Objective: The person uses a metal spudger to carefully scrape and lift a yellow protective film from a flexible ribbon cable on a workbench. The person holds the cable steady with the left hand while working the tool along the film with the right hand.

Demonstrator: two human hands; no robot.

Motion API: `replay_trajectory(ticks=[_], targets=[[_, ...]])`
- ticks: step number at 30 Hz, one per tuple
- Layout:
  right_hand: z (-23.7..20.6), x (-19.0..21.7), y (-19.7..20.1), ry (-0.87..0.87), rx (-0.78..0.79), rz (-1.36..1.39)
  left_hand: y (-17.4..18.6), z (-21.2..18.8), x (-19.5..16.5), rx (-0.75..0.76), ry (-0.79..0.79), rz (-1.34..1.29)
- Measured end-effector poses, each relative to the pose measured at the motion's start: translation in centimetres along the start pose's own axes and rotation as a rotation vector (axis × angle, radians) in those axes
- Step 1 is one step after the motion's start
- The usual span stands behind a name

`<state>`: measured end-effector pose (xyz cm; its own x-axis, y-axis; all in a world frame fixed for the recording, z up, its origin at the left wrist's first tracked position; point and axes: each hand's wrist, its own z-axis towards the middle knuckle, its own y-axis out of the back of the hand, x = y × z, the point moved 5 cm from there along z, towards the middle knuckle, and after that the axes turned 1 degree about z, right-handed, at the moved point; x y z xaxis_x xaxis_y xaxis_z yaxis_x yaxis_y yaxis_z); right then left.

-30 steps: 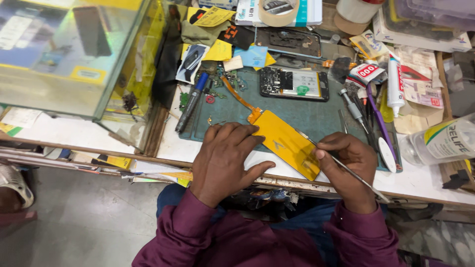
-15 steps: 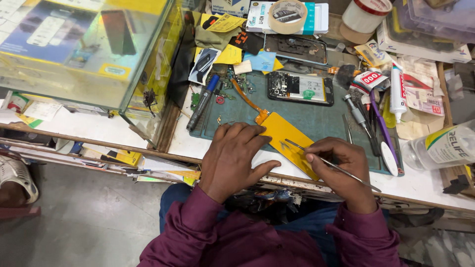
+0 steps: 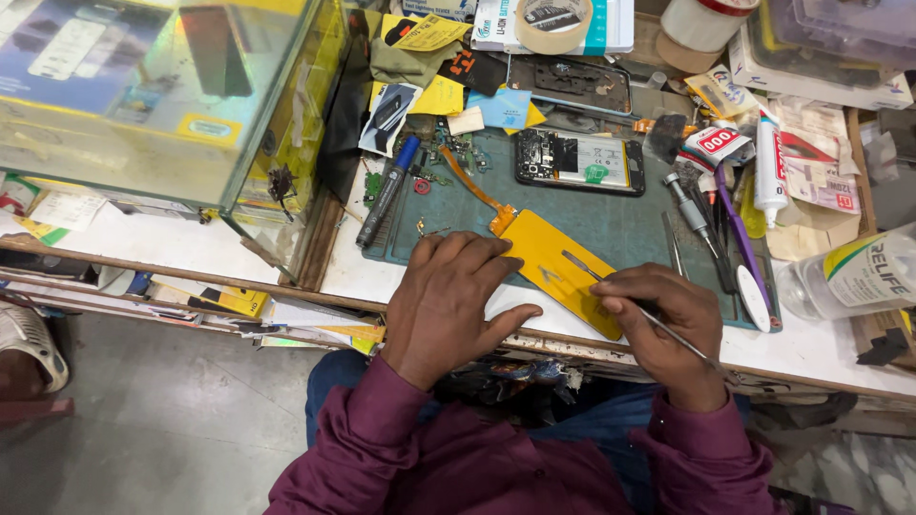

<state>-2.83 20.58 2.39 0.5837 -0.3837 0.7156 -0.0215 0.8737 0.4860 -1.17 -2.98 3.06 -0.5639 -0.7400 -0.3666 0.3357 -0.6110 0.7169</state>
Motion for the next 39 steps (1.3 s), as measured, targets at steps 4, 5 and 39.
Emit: replay_trajectory(ticks=[4, 5, 39], targets=[[0.7, 0.8, -0.7, 0.086, 0.088, -0.069, 0.1, -0.2, 0.1, -0.016, 0.009, -0.007], [0.8, 1.0, -0.8, 0.096, 0.095, -0.095, 0.1, -0.3, 0.2, -0.021, 0.008, -0.011], [0.9, -1.4, -0.6, -0.046, 0.098, -0.049, 0.0, -0.3, 0.5, -0.025, 0.002, -0.004]])
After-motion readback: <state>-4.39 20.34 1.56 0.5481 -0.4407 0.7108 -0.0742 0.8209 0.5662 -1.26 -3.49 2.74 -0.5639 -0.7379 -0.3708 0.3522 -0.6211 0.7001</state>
